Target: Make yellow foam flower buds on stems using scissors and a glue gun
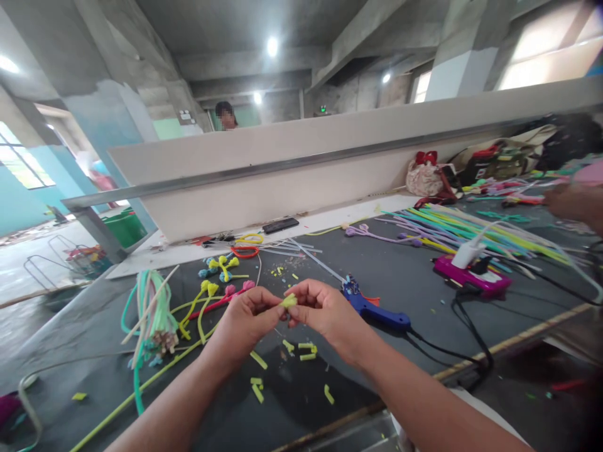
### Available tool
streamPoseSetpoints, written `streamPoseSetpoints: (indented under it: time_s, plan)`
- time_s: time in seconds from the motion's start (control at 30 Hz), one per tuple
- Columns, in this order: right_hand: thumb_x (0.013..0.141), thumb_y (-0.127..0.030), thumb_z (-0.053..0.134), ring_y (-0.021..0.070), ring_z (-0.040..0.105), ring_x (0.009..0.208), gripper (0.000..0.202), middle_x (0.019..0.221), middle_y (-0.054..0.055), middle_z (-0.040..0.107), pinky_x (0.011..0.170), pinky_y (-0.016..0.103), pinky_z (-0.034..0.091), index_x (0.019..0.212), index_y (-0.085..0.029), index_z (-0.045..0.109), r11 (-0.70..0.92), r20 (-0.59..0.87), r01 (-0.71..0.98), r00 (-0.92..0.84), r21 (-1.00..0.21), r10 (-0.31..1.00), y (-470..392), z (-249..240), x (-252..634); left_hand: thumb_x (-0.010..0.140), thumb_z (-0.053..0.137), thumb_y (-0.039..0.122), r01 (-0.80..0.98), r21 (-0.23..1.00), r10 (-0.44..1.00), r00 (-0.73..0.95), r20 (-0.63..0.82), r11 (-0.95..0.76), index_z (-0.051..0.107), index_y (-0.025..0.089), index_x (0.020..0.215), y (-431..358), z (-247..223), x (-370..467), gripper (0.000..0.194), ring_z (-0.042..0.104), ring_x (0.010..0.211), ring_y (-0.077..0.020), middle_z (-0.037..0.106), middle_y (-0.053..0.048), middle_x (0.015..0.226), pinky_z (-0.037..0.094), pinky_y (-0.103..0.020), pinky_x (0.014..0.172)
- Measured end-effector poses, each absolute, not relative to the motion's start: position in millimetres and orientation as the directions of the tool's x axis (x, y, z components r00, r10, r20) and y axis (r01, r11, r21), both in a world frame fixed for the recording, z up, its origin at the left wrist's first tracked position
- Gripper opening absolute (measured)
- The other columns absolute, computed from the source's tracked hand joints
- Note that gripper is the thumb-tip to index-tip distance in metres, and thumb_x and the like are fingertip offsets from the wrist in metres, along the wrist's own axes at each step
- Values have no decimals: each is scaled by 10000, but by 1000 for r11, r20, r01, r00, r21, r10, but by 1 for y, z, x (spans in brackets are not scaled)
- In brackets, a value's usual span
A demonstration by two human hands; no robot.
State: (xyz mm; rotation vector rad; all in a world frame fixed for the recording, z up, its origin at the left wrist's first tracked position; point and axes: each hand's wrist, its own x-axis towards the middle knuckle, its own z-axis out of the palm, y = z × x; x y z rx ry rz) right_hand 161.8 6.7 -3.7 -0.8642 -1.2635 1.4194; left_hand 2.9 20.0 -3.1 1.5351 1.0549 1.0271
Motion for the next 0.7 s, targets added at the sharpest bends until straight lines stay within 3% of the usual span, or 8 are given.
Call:
streamPoseSetpoints:
  time_s: [0.1,0.2,0.33,0.43,0.6,0.7]
  plan:
    - [662,-248,691,122,608,579,200,618,-47,624,615,278,478,798,-195,555,134,173,-201,-195,-971,965,4,-2,164,673,674,285,113,986,957,277,87,-123,616,139,657,15,8,11,158,528,498,-73,655,3,613,401,-200,534]
    - [691,-239,654,133,604,570,150,592,-48,618,594,283,479,796,-211,550,226,248,-150,-143,-962,958,1,-4,167,677,660,282,82,993,957,282,63,-90,599,140,649,12,11,18,158,373,387,-25,615,31,562,287,-177,426]
    - [728,-227,615,127,575,540,57,561,-42,592,565,273,466,748,-209,564,291,294,-38,-111,-956,949,0,-3,169,703,641,279,55,997,957,288,43,-62,565,139,663,12,8,22,164,300,376,-13,584,40,546,201,-168,396]
    - [729,-246,617,122,562,528,62,570,-35,602,551,264,453,720,-205,573,266,262,1,-158,-964,952,1,2,173,708,656,313,-16,1000,929,371,5,1,568,140,714,14,9,17,194,357,401,-18,579,32,588,253,-161,410]
    - [731,-270,631,114,552,521,82,607,-30,611,543,251,443,739,-202,585,284,262,76,-217,-956,940,5,3,179,772,579,457,-115,968,823,555,-125,224,587,139,882,20,12,5,337,568,570,-100,629,-48,758,475,-243,579]
    - [768,-254,610,124,551,549,42,594,-29,595,552,252,440,763,-215,596,374,322,137,-297,-917,899,6,-2,181,796,549,452,-124,951,766,626,-145,282,576,126,850,20,8,3,331,566,521,-97,630,-62,731,460,-211,495]
